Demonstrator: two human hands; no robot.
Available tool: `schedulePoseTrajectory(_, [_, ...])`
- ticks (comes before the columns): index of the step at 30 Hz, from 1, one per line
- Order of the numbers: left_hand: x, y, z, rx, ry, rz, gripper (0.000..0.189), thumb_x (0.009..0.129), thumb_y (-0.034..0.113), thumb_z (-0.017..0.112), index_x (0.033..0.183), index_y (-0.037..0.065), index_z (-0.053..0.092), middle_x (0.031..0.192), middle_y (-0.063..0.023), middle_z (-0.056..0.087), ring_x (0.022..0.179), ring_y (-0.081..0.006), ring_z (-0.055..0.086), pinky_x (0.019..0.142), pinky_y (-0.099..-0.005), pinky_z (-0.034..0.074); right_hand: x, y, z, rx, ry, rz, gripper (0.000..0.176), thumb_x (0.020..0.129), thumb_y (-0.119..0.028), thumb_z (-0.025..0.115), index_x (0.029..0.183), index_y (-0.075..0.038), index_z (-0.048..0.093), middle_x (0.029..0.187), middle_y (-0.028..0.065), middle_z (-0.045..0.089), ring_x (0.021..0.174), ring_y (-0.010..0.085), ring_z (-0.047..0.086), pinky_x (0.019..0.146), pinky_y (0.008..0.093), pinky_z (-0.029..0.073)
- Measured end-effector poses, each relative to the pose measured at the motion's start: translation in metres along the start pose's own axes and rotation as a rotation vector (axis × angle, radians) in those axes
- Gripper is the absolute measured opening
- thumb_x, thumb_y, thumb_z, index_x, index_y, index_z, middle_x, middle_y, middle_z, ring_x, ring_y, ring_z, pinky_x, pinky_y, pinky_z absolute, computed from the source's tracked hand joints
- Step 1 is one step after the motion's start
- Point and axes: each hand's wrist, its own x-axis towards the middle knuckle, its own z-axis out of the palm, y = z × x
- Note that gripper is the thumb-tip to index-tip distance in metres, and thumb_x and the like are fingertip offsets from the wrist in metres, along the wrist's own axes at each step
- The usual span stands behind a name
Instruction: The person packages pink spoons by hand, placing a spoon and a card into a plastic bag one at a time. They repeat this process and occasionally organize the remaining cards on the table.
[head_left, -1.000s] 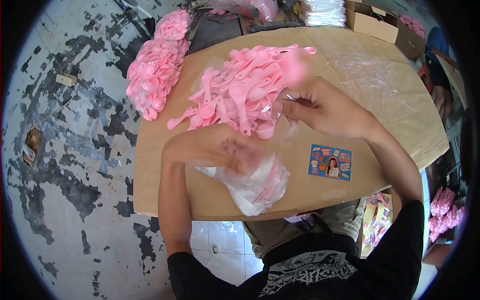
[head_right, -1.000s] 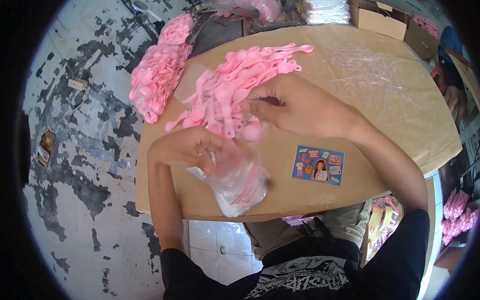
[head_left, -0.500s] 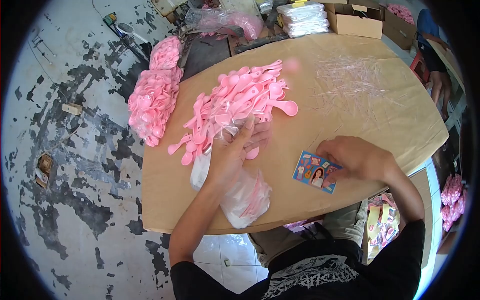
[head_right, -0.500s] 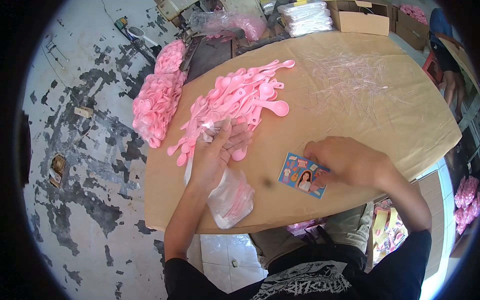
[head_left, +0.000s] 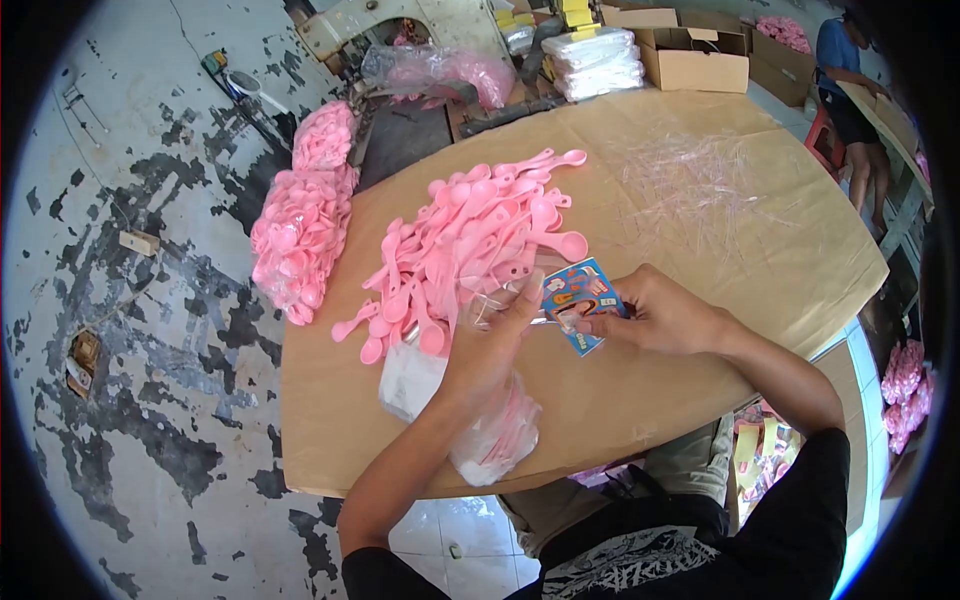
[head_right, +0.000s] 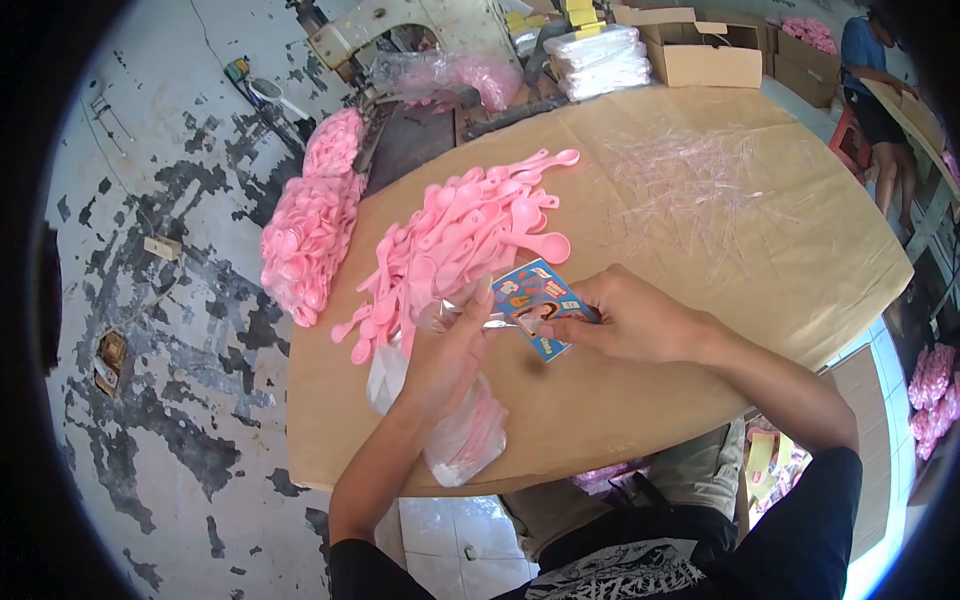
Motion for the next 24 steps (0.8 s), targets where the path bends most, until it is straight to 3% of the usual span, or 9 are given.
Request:
schedulePoseTrajectory(5, [-0.011,0.012,0.004,0.075,-0.229,0.013,0.035,0.1,0.021,0.05,0.122,-0.005,0.058,0.12,-0.014,0.062,0.108,-0.0179,0.06,0.095,-0.0331,0.048,0.002,-0.015,0.001,0.09,-0.208,0.029,0.018,0.091,-0.02,0.063,0.097,-0.003,0.067,0.064,0.0091,0.06,0.056,0.0102,0.049,0.055,0.0293,0.042])
schedulePoseTrajectory(8, [-0.018,0.027,0.01,0.23,-0.296,-0.037,0.034,0.099,0.024,0.052,0.118,-0.004,0.06,0.121,-0.0143,0.062,0.108,-0.0172,0.06,0.095,-0.0334,0.048,0.004,-0.031,-0.005,-0.062,-0.346,0.068,0.021,0.091,-0.02,0.063,0.102,-0.003,0.066,0.07,0.0069,0.062,0.06,0.0092,0.05,0.058,0.0292,0.044])
schedulePoseTrajectory(11, [-0.022,0.029,0.013,0.129,-0.191,0.043,0.035,0.099,0.024,0.052,0.12,-0.003,0.058,0.125,-0.0136,0.06,0.109,-0.0168,0.06,0.094,-0.0335,0.049,0.002,-0.02,0.008,0.151,-0.088,-0.105,0.021,0.093,-0.018,0.061,0.105,-0.002,0.065,0.074,0.0042,0.063,0.064,0.0067,0.05,0.06,0.0277,0.044])
schedulePoseTrajectory(14, [-0.019,0.025,0.005,-0.224,-0.165,0.041,0.034,0.1,0.022,0.05,0.124,-0.001,0.054,0.129,-0.0125,0.058,0.109,-0.0163,0.059,0.094,-0.0331,0.049,0.005,-0.025,0.014,0.288,0.041,-0.067,0.019,0.094,-0.015,0.059,0.107,-0.002,0.065,0.077,0.0016,0.063,0.068,0.0047,0.049,0.062,0.0259,0.045])
schedulePoseTrajectory(17, [-0.021,0.023,0.013,-0.316,-0.187,0.072,0.032,0.1,0.018,0.049,0.126,0.001,0.052,0.133,-0.0126,0.054,0.113,-0.017,0.057,0.096,-0.0334,0.048,0.005,-0.025,0.027,0.254,0.181,-0.154,0.018,0.094,-0.012,0.059,0.107,-0.001,0.065,0.078,0.0009,0.064,0.07,0.0042,0.05,0.064,0.0243,0.045])
schedulePoseTrajectory(20, [-0.02,0.009,0.015,-0.05,-0.128,0.157,0.051,0.098,0.018,0.055,0.143,0.004,0.035,0.133,-0.0123,0.053,0.121,-0.0166,0.051,0.1,-0.0323,0.043,0.008,-0.026,0.038,0.324,0.254,-0.131,0.018,0.093,-0.011,0.061,0.107,0.0,0.065,0.08,-0.0004,0.064,0.073,0.0035,0.051,0.065,0.0237,0.046])
schedulePoseTrajectory(22, [-0.025,0.008,0.017,0.136,-0.158,0.21,0.06,0.097,0.019,0.056,0.147,0.006,0.025,0.139,-0.0126,0.048,0.127,-0.0181,0.046,0.102,-0.0332,0.041,0.013,-0.031,0.045,0.494,0.271,-0.121,0.018,0.093,-0.011,0.062,0.107,0.0,0.065,0.084,-0.0009,0.064,0.076,0.0034,0.053,0.067,0.0233,0.046])
schedulePoseTrajectory(24, [-0.03,0.012,0.019,0.166,-0.161,0.279,0.062,0.097,0.021,0.057,0.147,0.007,0.024,0.144,-0.0138,0.043,0.129,-0.0208,0.044,0.104,-0.0353,0.04,0.013,-0.03,0.046,0.574,0.234,-0.093,0.018,0.093,-0.011,0.062,0.107,0.0,0.065,0.087,-0.0014,0.064,0.079,0.0034,0.054,0.069,0.023,0.046])
